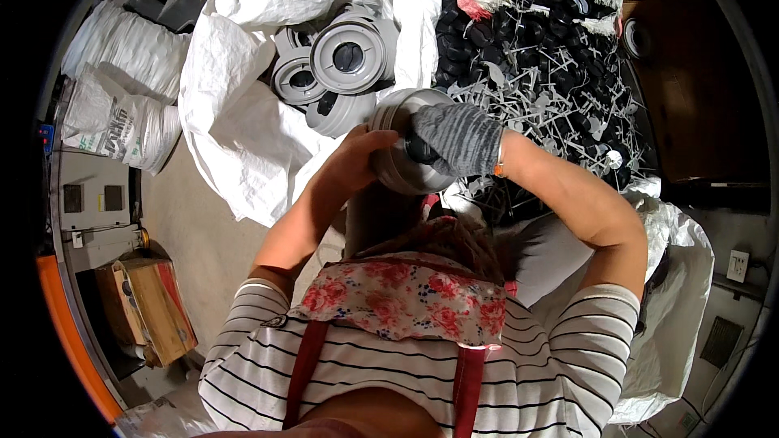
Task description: The person sits on the floor and sorts grey circular plastic parts from a large white sack filled with mixed plastic waste. They pick up individual parts, inspect them, and place them into a separate white sack to their left.
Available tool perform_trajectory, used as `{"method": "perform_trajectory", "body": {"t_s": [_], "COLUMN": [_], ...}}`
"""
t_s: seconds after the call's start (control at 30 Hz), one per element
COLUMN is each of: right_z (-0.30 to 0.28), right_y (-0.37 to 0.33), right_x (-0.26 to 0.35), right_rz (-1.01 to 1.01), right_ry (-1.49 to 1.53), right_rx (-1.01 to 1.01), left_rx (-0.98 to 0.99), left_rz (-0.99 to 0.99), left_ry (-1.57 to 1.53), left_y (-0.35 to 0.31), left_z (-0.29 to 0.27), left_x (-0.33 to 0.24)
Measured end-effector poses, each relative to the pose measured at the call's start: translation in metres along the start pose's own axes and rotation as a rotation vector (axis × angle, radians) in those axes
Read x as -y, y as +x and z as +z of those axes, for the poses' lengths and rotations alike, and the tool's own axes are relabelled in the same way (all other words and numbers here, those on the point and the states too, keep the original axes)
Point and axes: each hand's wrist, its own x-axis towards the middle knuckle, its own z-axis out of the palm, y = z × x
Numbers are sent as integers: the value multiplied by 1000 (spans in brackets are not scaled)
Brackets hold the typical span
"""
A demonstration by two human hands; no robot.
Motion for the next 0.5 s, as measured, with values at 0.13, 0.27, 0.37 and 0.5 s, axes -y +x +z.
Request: {"method": "perform_trajectory", "body": {"t_s": [0.13, 0.27, 0.37, 0.5], "right_z": [-3, 3, 5, 5], "right_y": [4, 9, 13, 25], "right_x": [5, 11, 12, 7], "right_rz": [63, 44, -189, -371], "right_ry": [87, 168, -23, -146], "right_rx": [21, -93, -107, -86], "left_rx": [-65, -37, -13, 56], "left_rz": [63, 168, 93, -6], "left_ry": [-76, 98, -38, -123], "left_y": [-6, -10, -5, -4], "left_z": [9, 2, -7, -15], "left_x": [-7, -6, -4, -16]}}
